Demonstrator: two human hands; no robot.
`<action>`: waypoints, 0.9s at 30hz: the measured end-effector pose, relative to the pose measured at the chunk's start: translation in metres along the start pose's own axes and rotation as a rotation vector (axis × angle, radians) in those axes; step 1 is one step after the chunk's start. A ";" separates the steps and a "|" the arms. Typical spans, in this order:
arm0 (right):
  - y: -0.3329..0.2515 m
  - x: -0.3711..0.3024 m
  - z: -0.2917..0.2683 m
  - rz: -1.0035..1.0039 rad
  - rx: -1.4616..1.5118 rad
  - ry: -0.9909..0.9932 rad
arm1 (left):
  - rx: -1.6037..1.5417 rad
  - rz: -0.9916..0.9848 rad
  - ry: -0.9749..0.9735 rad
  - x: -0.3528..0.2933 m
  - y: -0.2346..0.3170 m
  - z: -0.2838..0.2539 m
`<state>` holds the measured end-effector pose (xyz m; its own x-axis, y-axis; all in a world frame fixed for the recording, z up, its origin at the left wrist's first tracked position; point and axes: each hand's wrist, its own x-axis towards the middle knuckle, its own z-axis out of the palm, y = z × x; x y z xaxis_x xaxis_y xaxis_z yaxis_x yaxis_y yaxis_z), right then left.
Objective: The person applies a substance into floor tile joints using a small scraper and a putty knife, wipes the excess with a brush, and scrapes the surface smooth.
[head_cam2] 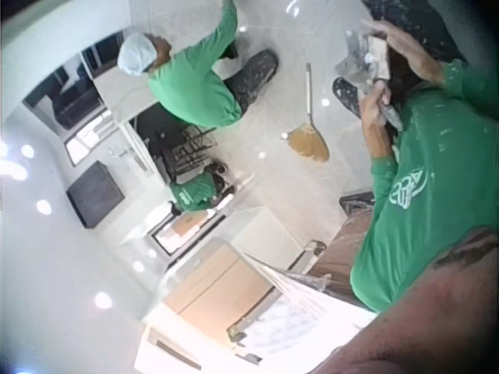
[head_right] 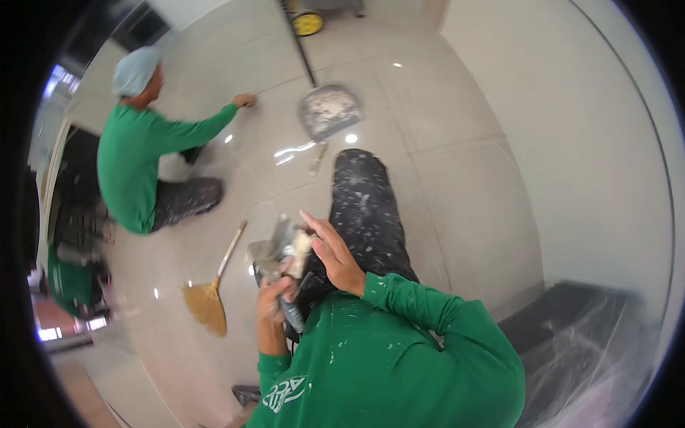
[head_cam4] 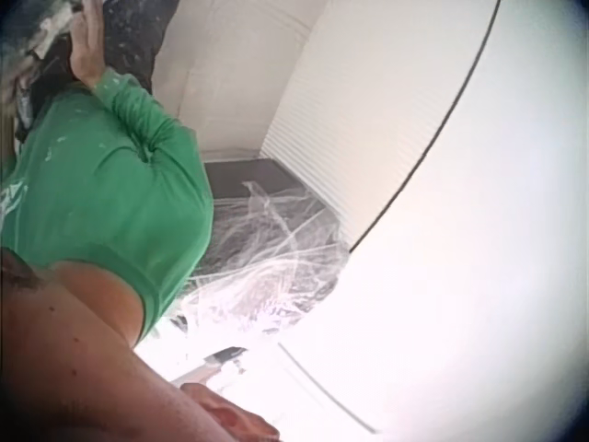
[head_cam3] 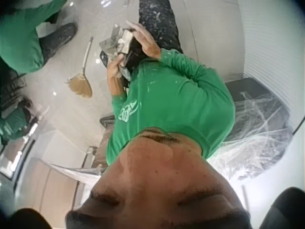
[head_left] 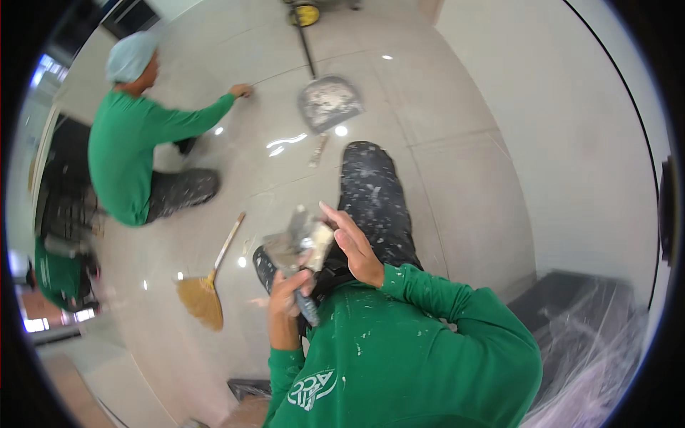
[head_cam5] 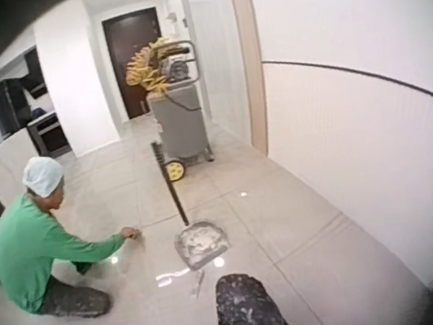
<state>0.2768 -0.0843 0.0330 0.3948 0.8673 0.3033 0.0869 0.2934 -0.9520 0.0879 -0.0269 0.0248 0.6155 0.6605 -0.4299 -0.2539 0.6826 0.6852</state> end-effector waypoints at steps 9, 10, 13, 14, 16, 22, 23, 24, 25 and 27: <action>0.148 -0.146 -0.196 0.490 -0.556 1.187 | -0.182 0.167 -0.026 0.019 0.034 -0.058; 0.192 -0.194 -0.212 0.603 -0.661 1.332 | -0.170 0.196 -0.046 0.019 0.039 -0.058; 0.270 -0.411 -0.248 1.458 -0.836 1.707 | -0.130 0.104 -0.101 0.040 0.038 -0.053; 0.258 -0.472 -0.248 1.815 -0.731 1.625 | -0.133 0.080 -0.149 0.047 0.039 -0.055; 0.268 -0.436 -0.182 1.779 -0.386 1.626 | 0.014 0.218 -0.101 0.031 0.080 -0.057; 0.295 -0.469 -0.146 1.982 -0.704 1.684 | 0.052 0.213 -0.093 0.062 0.083 -0.019; 0.302 -0.473 -0.150 2.011 -0.731 1.721 | 0.027 0.184 -0.111 0.066 0.078 -0.010; 0.314 -0.463 -0.153 2.001 -0.683 1.742 | 0.013 0.235 -0.093 0.058 0.081 -0.019; 0.321 -0.456 -0.160 1.991 -0.608 1.780 | 0.058 0.233 -0.101 0.053 0.083 -0.030; 0.323 -0.454 -0.179 1.933 -0.497 1.950 | 0.058 0.220 -0.037 0.053 0.072 -0.022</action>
<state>0.2889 -0.4556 -0.4193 0.0919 -0.9549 -0.2825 -0.9912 -0.0607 -0.1173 0.0857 0.0643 0.0384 0.5774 0.7789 -0.2449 -0.3423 0.5033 0.7934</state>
